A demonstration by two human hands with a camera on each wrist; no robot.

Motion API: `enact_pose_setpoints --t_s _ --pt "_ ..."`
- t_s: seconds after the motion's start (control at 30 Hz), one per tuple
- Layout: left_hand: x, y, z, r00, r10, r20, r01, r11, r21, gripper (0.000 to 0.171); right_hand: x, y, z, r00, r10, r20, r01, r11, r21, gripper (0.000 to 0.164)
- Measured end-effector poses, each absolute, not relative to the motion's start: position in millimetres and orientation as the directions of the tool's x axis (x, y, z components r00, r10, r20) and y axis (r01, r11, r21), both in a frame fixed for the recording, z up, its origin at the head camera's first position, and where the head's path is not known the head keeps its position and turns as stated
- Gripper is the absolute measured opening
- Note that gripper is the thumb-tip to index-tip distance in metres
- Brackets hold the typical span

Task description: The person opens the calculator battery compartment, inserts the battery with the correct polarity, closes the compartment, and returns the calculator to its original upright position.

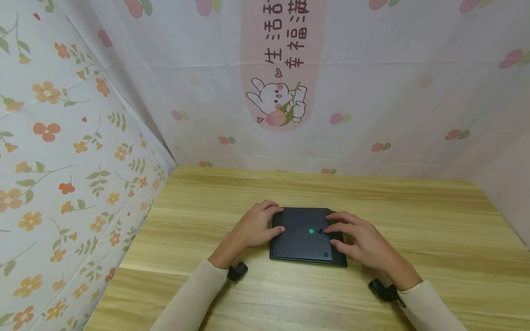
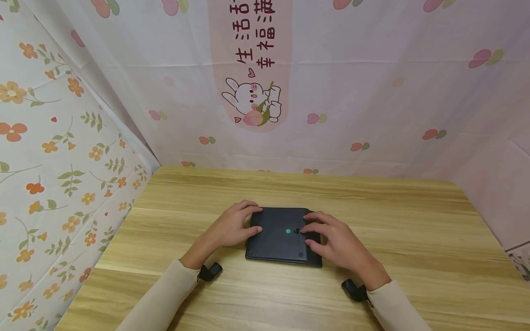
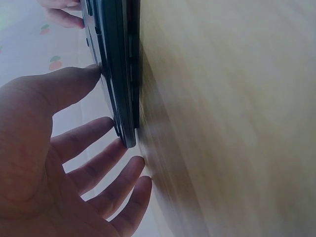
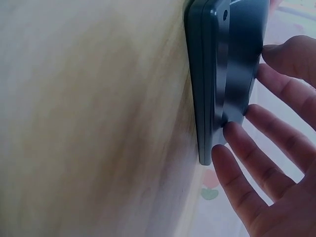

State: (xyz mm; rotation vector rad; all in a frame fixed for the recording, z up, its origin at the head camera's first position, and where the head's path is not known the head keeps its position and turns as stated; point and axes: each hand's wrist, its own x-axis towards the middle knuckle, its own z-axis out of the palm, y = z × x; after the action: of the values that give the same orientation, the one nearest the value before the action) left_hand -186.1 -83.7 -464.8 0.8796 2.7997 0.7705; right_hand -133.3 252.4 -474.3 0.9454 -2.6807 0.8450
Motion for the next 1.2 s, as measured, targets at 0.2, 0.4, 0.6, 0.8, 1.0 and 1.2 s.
enact_pose_setpoints --t_s 0.2,0.4,0.6,0.8,1.0,1.2 --pt "-186 -84 -465 -0.827 0.56 0.051 0.506 0.701 0.502 0.053 -133 252 -474 -0.779 -0.524 0.344 -0.626 0.635 -0.452 0.027" --pt "-186 -84 -464 -0.825 0.563 0.052 0.508 0.697 0.506 0.053 -133 252 -473 -0.78 -0.522 0.344 -0.625 0.637 -0.451 0.026" --pt "-185 -84 -463 -0.824 0.565 0.042 0.508 0.703 0.497 0.054 -132 253 -472 -0.782 -0.522 0.341 -0.623 0.637 -0.455 0.026" --pt "-181 -84 -461 -0.822 0.569 0.012 0.501 0.714 0.489 0.057 -133 253 -473 -0.782 -0.528 0.332 -0.623 0.638 -0.453 0.027" --pt "-172 -83 -456 -0.812 0.583 -0.027 0.5 0.718 0.484 0.058 -133 254 -474 -0.786 -0.528 0.322 -0.617 0.639 -0.459 0.03" --pt "-157 -80 -449 -0.793 0.605 -0.077 0.505 0.722 0.473 0.06 -133 253 -472 -0.81 -0.51 0.29 -0.585 0.661 -0.471 0.04"
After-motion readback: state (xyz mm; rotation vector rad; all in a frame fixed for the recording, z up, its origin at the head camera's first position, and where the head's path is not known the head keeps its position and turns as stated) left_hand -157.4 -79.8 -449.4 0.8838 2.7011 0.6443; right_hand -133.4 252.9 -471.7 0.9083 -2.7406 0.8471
